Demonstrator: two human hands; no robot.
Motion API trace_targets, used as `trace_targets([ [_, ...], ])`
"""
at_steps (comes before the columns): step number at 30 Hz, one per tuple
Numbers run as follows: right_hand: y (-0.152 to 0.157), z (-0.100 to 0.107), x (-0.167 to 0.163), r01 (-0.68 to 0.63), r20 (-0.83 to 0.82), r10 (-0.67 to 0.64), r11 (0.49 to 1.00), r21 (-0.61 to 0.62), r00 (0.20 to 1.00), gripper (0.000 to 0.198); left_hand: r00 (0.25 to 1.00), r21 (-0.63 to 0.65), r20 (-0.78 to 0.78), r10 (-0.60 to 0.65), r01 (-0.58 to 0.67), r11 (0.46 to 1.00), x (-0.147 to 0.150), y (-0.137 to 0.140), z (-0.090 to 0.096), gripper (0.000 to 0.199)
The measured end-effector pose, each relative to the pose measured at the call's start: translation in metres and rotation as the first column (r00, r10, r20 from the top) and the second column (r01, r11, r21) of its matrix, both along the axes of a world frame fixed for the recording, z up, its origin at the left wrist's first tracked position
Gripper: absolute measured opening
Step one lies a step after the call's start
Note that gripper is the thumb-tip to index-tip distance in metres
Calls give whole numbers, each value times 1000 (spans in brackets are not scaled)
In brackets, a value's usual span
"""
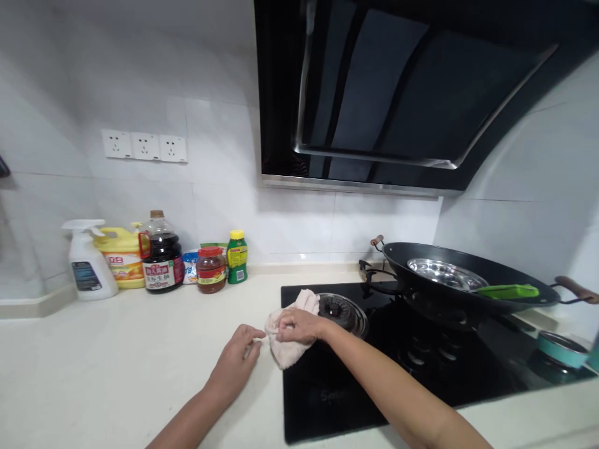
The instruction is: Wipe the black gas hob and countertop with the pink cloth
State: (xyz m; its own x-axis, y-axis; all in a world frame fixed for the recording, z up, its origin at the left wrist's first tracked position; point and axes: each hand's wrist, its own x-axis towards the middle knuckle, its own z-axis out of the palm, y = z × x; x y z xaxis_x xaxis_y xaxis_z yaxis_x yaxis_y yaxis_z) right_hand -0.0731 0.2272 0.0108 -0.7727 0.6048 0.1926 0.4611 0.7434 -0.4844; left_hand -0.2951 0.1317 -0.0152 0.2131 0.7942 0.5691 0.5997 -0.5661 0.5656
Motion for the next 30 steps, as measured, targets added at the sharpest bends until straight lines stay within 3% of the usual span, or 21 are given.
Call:
trace_targets([
  [8, -85, -9, 38, 16, -153, -27, 997, -72, 988, 20, 1000, -4, 5, 14, -14, 1000, -1, -2, 1, 26],
  [12, -124, -9, 46, 46, -185, -31, 996, 74, 982, 14, 998, 2, -30, -57, 58, 998, 12, -12, 6, 26],
  [15, -153, -5, 60, 149, -246, -91, 962, 231, 965, 22, 989, 1, -63, -132, 133, 991, 31, -24, 21, 26],
  [17, -172, 0, 78, 254, -328, -169, 939, 234, 929, 32, 975, -23, -109, -196, 195, 981, 48, -33, 34, 27],
  [20, -201, 1, 117, 376, -421, -263, 902, 212, 868, 18, 947, -79, -192, -259, 248, 965, 80, -43, 49, 30],
  [22, -217, -7, 151, 465, -428, -339, 854, 235, 838, 11, 932, -121, -256, -257, 233, 965, 103, -46, 53, 35],
  [24, -229, -19, 188, 582, -424, -447, 766, 272, 787, 18, 913, -183, -336, -230, 177, 967, 126, -47, 52, 44],
  [27, -234, -38, 253, 748, -459, -596, 586, 313, 659, 27, 866, -215, -482, -135, 32, 976, 155, -45, 43, 58],
  [30, -227, -53, 318, 865, -479, -721, 393, 312, 501, 33, 814, -136, -581, -8, -88, 987, 174, -42, 33, 66],
])
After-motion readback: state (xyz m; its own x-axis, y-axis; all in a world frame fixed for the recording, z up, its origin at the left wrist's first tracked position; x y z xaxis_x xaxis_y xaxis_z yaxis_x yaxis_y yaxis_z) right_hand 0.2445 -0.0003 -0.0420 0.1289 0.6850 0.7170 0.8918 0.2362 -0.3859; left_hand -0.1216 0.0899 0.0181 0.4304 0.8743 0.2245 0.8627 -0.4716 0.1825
